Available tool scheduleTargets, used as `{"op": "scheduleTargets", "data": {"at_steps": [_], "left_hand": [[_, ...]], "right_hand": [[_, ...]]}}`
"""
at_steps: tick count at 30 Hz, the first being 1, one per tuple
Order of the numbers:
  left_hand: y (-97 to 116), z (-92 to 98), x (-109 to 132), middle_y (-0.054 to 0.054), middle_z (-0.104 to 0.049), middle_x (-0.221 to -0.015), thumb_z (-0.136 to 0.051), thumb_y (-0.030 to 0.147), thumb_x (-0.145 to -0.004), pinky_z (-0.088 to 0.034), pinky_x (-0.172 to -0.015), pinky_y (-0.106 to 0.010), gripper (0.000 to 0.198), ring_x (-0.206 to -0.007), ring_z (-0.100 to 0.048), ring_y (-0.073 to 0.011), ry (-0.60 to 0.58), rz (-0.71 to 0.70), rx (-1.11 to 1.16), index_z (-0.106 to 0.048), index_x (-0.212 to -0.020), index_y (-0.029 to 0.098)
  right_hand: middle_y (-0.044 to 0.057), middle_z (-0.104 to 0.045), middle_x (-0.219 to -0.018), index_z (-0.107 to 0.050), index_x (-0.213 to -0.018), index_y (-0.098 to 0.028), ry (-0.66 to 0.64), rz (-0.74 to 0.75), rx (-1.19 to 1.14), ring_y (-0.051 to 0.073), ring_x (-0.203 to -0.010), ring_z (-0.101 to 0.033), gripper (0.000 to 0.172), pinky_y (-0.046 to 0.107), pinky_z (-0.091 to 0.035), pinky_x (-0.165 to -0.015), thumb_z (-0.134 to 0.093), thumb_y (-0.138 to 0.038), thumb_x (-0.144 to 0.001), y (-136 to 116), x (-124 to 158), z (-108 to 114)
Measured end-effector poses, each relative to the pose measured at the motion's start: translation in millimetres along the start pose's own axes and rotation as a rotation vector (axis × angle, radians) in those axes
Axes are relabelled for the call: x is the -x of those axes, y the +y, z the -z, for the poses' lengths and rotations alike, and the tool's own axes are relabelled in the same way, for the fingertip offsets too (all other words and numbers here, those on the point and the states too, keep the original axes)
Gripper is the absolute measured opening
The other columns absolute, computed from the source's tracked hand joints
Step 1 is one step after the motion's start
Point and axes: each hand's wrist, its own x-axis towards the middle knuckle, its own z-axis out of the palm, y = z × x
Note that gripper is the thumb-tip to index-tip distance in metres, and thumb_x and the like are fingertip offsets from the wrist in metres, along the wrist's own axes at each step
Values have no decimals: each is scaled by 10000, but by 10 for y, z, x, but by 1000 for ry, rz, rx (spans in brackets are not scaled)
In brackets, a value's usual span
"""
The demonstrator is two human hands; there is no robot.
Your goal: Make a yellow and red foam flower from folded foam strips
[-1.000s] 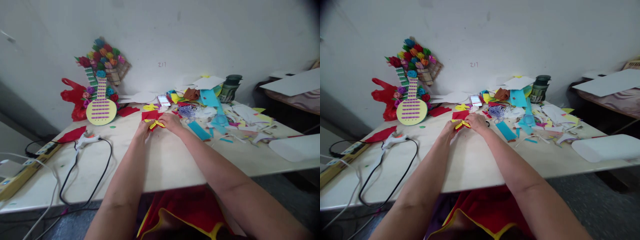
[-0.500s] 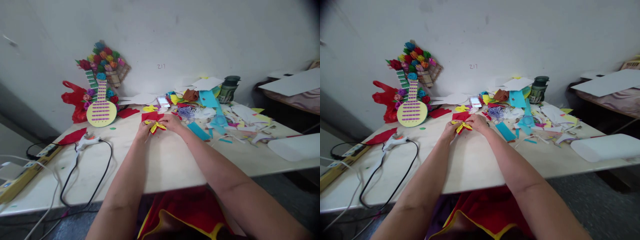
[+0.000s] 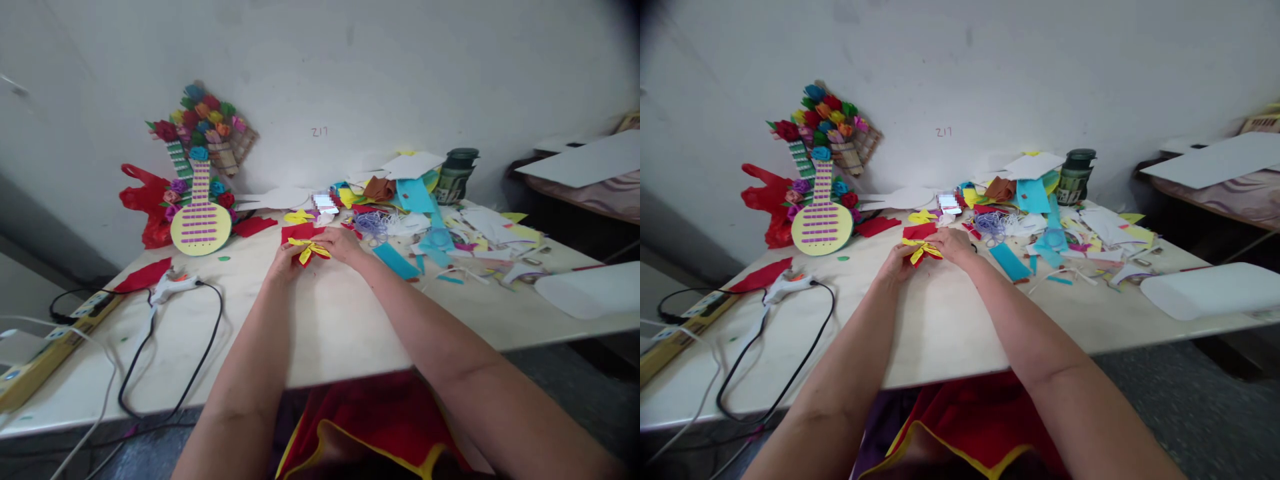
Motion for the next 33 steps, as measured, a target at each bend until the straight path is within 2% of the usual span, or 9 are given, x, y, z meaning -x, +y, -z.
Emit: {"op": "scheduleTargets", "data": {"at_steps": [10, 15, 18, 30, 33], "left_hand": [[10, -40, 15, -99, -689, -760, -738, 127, -514, -517, -712, -294, 223, -692, -635, -184, 21, -7, 26, -672, -721, 73], [33, -71, 28, -94, -682, -779, -723, 194, -587, -520, -712, -288, 197, -717, -634, -173, 53, 1, 44, -664, -739, 83], [39, -82, 37, -97, -678, -783, -734, 201, -601, -516, -739, -295, 194, -723, -636, -170, 29, 2, 42, -651, -732, 84], [30, -92, 45, -93, -685, -745, -798, 193, -526, -501, -731, -295, 273, -688, -638, -164, 73, -10, 20, -660, -728, 70], [25, -89, 39, -88, -684, -731, -806, 198, -512, -499, -712, -293, 298, -656, -632, -158, 68, -36, 9, -662, -739, 68]], "right_hand": [[24, -662, -977, -662, -1082, -324, -46, 1, 98, 167, -851, -580, 297, 257, -348, -634, -446, -313, -880, -38, 19, 35], [26, -663, -957, -661, -1087, -323, -37, 4, 89, 165, -841, -577, 301, 252, -359, -650, -443, -325, -880, -24, 13, 20], [26, -663, -963, -659, -1091, -322, -32, 21, 84, 165, -850, -580, 304, 250, -368, -660, -439, -323, -881, -9, 10, 4], [40, -670, -1007, -647, -1115, -298, -47, 49, 104, 171, -887, -595, 333, 256, -393, -703, -402, -357, -897, 29, 4, -43], [40, -662, -1077, -631, -1133, -268, -2, 58, 78, 175, -938, -592, 335, 261, -399, -750, -410, -346, -894, 31, -2, -70]]}}
